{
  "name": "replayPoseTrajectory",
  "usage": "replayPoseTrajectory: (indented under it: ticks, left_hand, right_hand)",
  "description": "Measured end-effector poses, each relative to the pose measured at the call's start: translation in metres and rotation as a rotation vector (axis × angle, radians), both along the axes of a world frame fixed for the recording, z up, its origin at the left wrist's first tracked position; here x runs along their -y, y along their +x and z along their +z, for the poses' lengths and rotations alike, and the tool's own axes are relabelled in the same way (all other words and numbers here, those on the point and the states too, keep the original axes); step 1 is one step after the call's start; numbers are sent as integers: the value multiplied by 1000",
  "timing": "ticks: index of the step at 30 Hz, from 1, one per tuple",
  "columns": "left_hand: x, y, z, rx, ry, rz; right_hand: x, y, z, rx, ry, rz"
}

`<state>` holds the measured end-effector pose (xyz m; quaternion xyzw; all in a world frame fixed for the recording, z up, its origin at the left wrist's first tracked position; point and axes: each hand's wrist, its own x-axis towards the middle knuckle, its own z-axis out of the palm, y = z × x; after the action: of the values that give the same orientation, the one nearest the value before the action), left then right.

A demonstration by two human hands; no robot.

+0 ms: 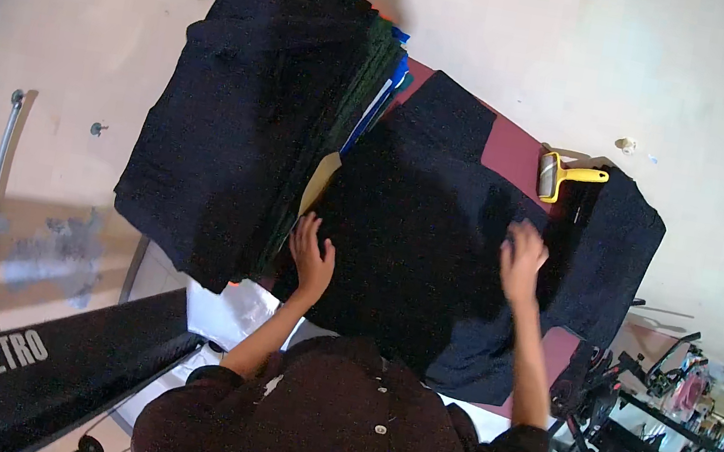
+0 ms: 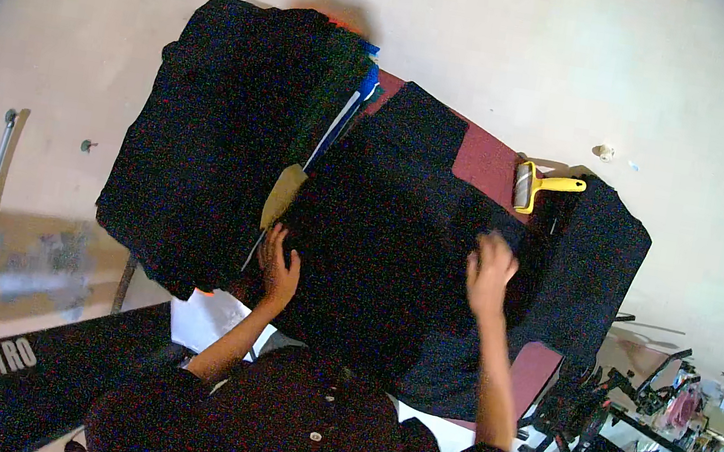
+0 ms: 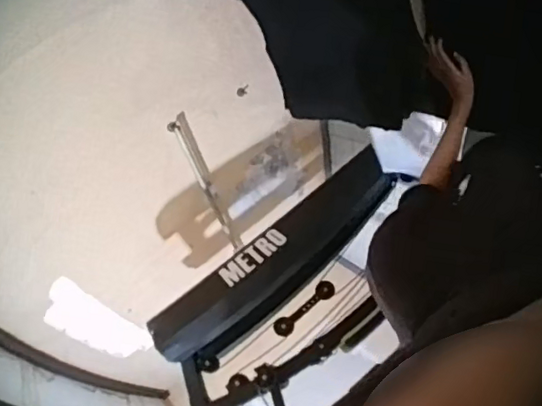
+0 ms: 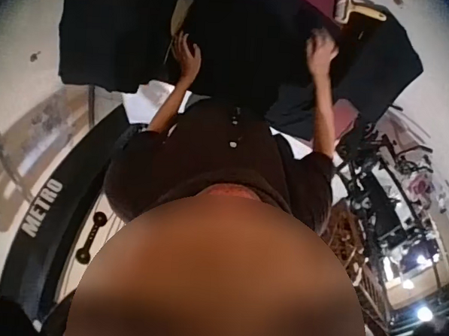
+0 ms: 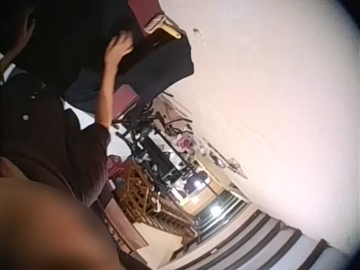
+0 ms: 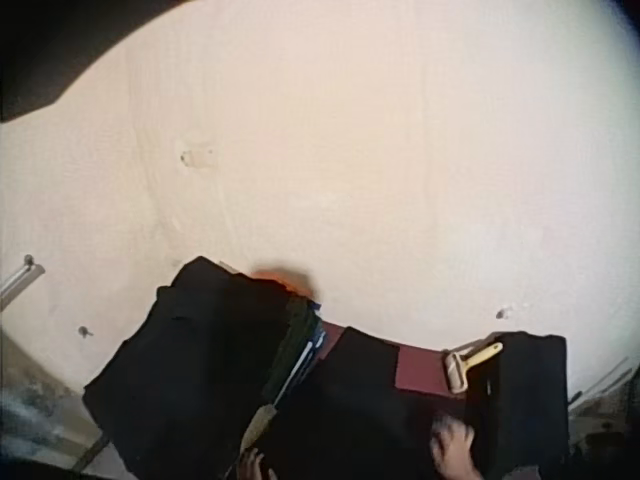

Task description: Cleaning a black garment with a lint roller and inserting a cardboard template for further processing.

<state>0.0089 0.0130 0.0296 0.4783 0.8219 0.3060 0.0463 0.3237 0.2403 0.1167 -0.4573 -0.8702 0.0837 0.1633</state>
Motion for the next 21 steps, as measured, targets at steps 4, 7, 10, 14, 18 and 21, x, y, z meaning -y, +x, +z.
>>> replayPoseTrajectory:
  ticks: [4,7,10,14,18,21]
  left_hand:
    - [23,6,-21,60,-126,385]
    - [21,6,-19,182,-117,423]
    - [19,-13,-51,159,-222,481]
    - [-3,-12,-33,137,-300,455]
    - [-17,-10,-47,68,-168,557]
    - [-24,-9,-42,146,-99,573]
  right_hand:
    - [132,25,-42,-134,-250,-118]
    - [216,46,-66,-193,-396,-298]
    - [263,63,-78,-309,-498,-470]
    - [267,90,-86,-428,-334,-488]
    - [247,112,-84,-374,-341,-630]
    - [246,129,-90,-307,-451,-731]
